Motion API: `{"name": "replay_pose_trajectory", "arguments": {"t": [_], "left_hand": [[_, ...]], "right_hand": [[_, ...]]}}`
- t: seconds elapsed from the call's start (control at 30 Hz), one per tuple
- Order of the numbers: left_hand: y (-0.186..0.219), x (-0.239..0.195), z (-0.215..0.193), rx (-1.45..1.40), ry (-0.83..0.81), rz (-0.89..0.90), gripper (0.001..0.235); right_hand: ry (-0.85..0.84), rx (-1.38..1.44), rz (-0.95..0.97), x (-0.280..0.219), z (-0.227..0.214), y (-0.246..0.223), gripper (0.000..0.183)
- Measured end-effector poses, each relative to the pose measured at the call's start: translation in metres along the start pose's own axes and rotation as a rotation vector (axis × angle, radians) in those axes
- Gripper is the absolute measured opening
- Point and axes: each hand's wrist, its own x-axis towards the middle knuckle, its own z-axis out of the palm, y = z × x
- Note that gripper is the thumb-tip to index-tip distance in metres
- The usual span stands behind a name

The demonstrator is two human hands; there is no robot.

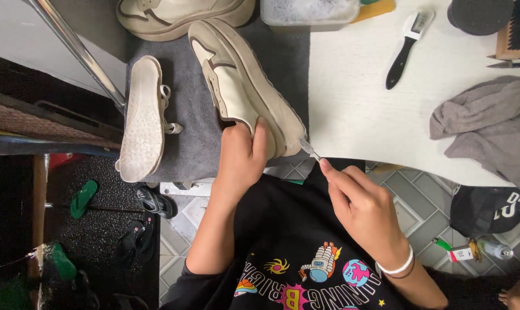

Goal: The person scrubs the sole and sides of a beige sneaker using a toothbrush dipped in soapy water. They wipe the shoe with a gray cloth and continue scrubbing different sections of the sole and upper.

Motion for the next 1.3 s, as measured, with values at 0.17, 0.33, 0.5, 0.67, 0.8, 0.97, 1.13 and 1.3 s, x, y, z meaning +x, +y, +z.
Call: {"name": "replay_pose_trajectory", "arguments": {"t": [0.17,0.33,0.5,0.67,0.8,0.97,1.13,1.3], "left_hand": [[0.001,-0.001,0.000,-0.005,0.016,0.009,0.052],[0.002,-0.001,-0.002,-0.026,0.034,0.022,0.052],[0.004,-0.002,-0.003,-0.029,0.036,0.020,0.053],[0.002,-0.004,-0.004,-0.039,0.042,0.018,0.053],[-0.005,-0.006,-0.003,-0.058,0.046,0.008,0.054],[-0.008,-0.008,-0.004,-0.057,0.046,0.023,0.055],[-0.018,-0.014,-0.006,-0.093,0.061,0.020,0.055],[-0.023,-0.020,-0.009,-0.143,0.068,0.029,0.055]], "right_hand": [[-0.023,-0.023,-0.018,0.037,0.002,-0.013,0.018],[-0.074,0.209,0.034,0.072,0.001,-0.007,0.015],[-0.149,0.474,0.116,0.075,-0.003,-0.001,0.017],[-0.110,0.354,0.094,0.057,-0.007,-0.011,0.013],[-0.124,0.119,0.046,0.036,-0.010,-0.016,0.012],[-0.157,-0.035,-0.009,0.060,-0.014,-0.030,0.012],[-0.254,-0.030,-0.066,0.102,-0.017,-0.040,0.016],[-0.344,-0.070,-0.111,0.129,-0.011,-0.042,0.019]]}}
